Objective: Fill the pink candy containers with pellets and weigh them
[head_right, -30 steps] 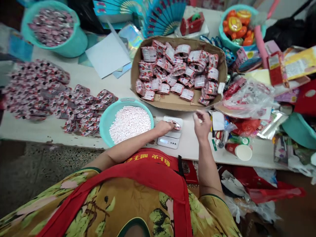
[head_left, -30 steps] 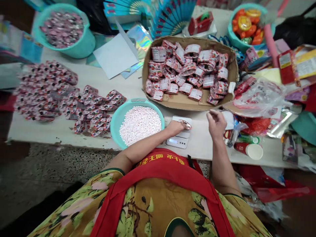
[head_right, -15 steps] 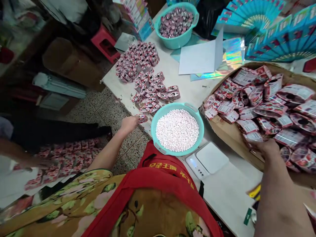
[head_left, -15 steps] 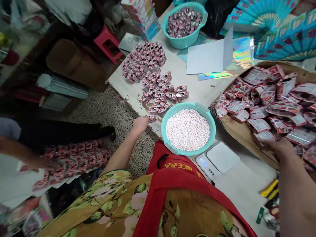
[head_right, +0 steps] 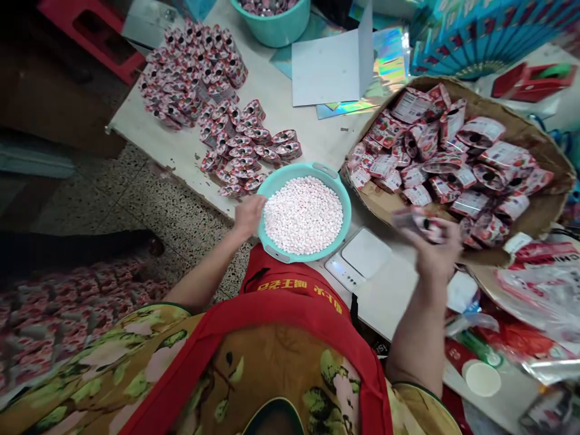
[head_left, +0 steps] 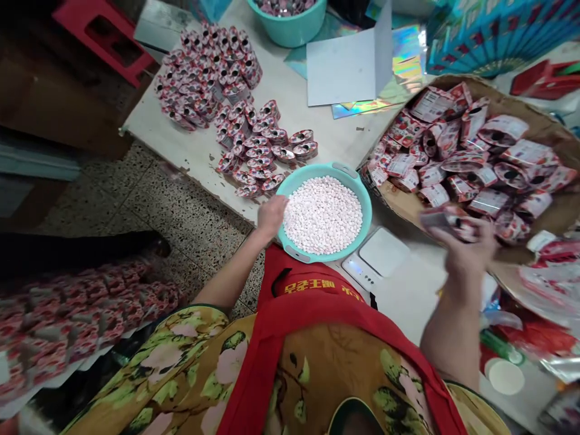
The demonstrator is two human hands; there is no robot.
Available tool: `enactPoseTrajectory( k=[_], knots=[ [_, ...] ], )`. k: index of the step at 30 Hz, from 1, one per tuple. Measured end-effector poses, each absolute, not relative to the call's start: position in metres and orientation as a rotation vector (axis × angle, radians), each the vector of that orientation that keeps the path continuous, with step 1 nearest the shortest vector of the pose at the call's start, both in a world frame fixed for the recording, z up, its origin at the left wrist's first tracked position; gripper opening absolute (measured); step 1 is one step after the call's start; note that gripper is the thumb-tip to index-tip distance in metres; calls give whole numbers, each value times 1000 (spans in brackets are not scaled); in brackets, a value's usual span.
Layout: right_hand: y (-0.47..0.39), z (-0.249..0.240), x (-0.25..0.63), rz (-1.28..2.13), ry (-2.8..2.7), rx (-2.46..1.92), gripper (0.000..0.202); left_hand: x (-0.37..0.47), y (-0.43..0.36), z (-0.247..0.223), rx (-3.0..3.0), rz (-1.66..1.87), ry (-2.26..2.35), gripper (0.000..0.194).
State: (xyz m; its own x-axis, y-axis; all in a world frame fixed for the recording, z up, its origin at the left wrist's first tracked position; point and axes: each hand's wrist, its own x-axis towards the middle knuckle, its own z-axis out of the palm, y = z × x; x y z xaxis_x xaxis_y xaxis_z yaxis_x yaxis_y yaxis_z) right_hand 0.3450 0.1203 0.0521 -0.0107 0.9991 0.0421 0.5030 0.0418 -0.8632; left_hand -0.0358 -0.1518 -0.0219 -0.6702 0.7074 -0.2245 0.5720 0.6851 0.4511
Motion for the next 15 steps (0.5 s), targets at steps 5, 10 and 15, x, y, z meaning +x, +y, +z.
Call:
enactPoseTrajectory(
  k=[5, 10, 15],
  knots=[
    [43, 45, 292, 1410, -1672, -1372, 65, 27, -98, -51, 1111, 371, 2432, 53],
    [26, 28, 282, 1720, -1384, -1348, 68, 47, -56, -65, 957, 497, 2386, 51],
    [28, 20, 261, 1757, -1261, -1380, 62, 50, -32, -69, 654, 767, 2183, 43]
  ],
)
